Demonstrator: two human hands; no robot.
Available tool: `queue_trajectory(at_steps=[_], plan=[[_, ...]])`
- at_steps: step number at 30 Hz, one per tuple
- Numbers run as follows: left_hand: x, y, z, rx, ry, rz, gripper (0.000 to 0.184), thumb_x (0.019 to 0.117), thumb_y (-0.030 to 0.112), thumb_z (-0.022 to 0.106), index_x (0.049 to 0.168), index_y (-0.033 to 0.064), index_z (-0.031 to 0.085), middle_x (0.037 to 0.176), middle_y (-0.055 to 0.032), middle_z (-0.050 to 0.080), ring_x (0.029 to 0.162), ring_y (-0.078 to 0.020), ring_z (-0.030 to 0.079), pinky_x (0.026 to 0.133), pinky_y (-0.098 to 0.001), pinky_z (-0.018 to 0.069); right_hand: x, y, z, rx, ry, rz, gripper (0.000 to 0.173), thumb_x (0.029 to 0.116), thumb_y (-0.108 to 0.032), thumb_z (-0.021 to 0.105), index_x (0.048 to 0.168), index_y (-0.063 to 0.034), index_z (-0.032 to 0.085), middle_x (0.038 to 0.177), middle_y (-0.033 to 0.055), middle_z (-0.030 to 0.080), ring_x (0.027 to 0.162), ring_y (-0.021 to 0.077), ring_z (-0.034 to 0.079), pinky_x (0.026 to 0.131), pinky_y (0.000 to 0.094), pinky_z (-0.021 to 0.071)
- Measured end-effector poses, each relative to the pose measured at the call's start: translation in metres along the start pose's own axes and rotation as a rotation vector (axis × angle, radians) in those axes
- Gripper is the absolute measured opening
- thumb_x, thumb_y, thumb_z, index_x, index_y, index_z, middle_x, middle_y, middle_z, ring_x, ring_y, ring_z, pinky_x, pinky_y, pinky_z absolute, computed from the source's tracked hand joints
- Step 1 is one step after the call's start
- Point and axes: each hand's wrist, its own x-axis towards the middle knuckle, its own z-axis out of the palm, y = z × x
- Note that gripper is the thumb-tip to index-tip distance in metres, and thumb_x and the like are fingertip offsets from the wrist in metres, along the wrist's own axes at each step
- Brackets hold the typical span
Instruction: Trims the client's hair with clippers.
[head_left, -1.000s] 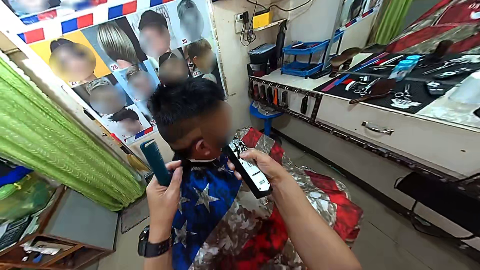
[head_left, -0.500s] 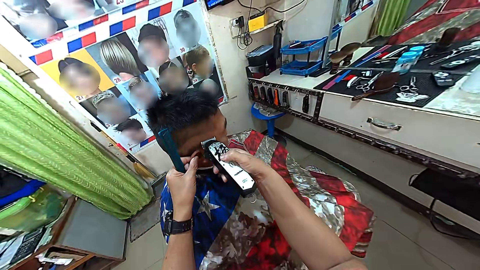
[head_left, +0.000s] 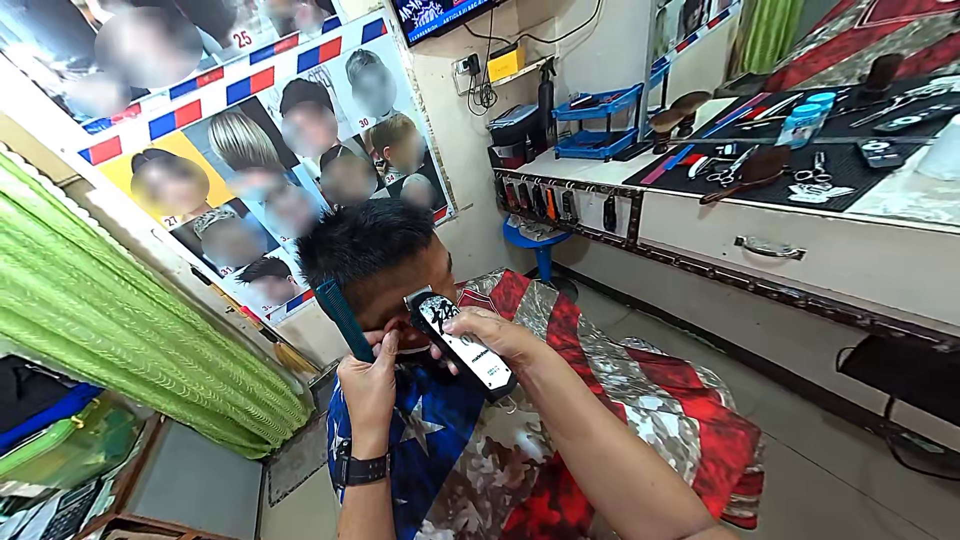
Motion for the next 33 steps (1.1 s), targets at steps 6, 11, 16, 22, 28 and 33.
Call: queue_trajectory(at_steps=[6, 11, 16, 22, 28, 33], plan=[[0.0, 0.001, -0.001, 0.003, 0.001, -0.005, 0.004, 0.0923, 0.005, 0.073, 0.091, 0.0013, 0.073, 0.074, -0.0003, 0.071, 0.065, -0.0046, 0.065, 0.064, -0.0216, 0.056, 0.002, 0.0, 0.001, 0.0, 0.01, 0.01, 0.022, 0.1043, -0.019, 0.04, 0.107, -0.006, 0.058, 0.087, 0.0072, 0.073, 0.065, 0.0109, 0.069, 0.06, 0.0224, 0.0592], [0.0, 0.001, 0.001, 0.001, 0.002, -0.012, 0.003, 0.0912, 0.004, 0.074, 0.091, 0.0012, 0.073, 0.074, -0.0008, 0.071, 0.066, -0.0055, 0.065, 0.065, -0.0221, 0.0566, 0.001, -0.004, 0.007, 0.013, 0.038, -0.004, 0.023, 0.1052, -0.017, 0.039, 0.109, -0.0047, 0.058, 0.087, 0.0083, 0.072, 0.065, 0.0115, 0.07, 0.061, 0.0226, 0.0595], [0.001, -0.002, -0.001, -0.01, -0.004, -0.006, 0.005, 0.0921, 0.005, 0.074, 0.091, 0.001, 0.073, 0.074, -0.0025, 0.072, 0.066, -0.0067, 0.067, 0.065, -0.0232, 0.0572, 0.001, -0.004, 0.017, -0.067, 0.036, 0.03, 0.021, 0.1043, -0.016, 0.042, 0.112, -0.0037, 0.056, 0.087, 0.0077, 0.071, 0.066, 0.0124, 0.069, 0.062, 0.0239, 0.0598], [0.002, -0.003, -0.004, -0.026, -0.031, -0.009, 0.004, 0.0912, 0.005, 0.074, 0.092, 0.0011, 0.073, 0.075, -0.0015, 0.072, 0.067, -0.0065, 0.068, 0.066, -0.0235, 0.0584, 0.003, -0.002, 0.026, -0.055, 0.073, -0.016, 0.022, 0.1047, -0.016, 0.041, 0.112, -0.004, 0.057, 0.086, 0.0077, 0.071, 0.066, 0.0122, 0.069, 0.062, 0.0241, 0.0601], [-0.002, -0.001, -0.015, 0.23, -0.097, 0.195, 0.02, 0.0958, 0.023, 0.072, 0.105, 0.0051, 0.074, 0.075, 0.0062, 0.063, 0.063, 0.0015, 0.055, 0.06, -0.0163, 0.0483, -0.006, -0.006, 0.026, 0.053, 0.137, -0.221, 0.03, 0.0994, -0.03, 0.045, 0.104, -0.0089, 0.065, 0.088, 0.0044, 0.071, 0.064, 0.0066, 0.064, 0.057, 0.02, 0.0551], [-0.011, -0.002, -0.016, 0.454, -0.216, 0.343, 0.035, 0.1007, 0.027, 0.063, 0.13, 0.0082, 0.069, 0.101, -0.004, 0.074, 0.077, -0.01, 0.067, 0.071, -0.0313, 0.0585, -0.035, -0.047, 0.037, 0.021, 0.215, -0.209, 0.035, 0.0965, -0.033, 0.045, 0.114, -0.0066, 0.06, 0.085, 0.0049, 0.068, 0.059, 0.007, 0.063, 0.051, 0.0194, 0.0547]])
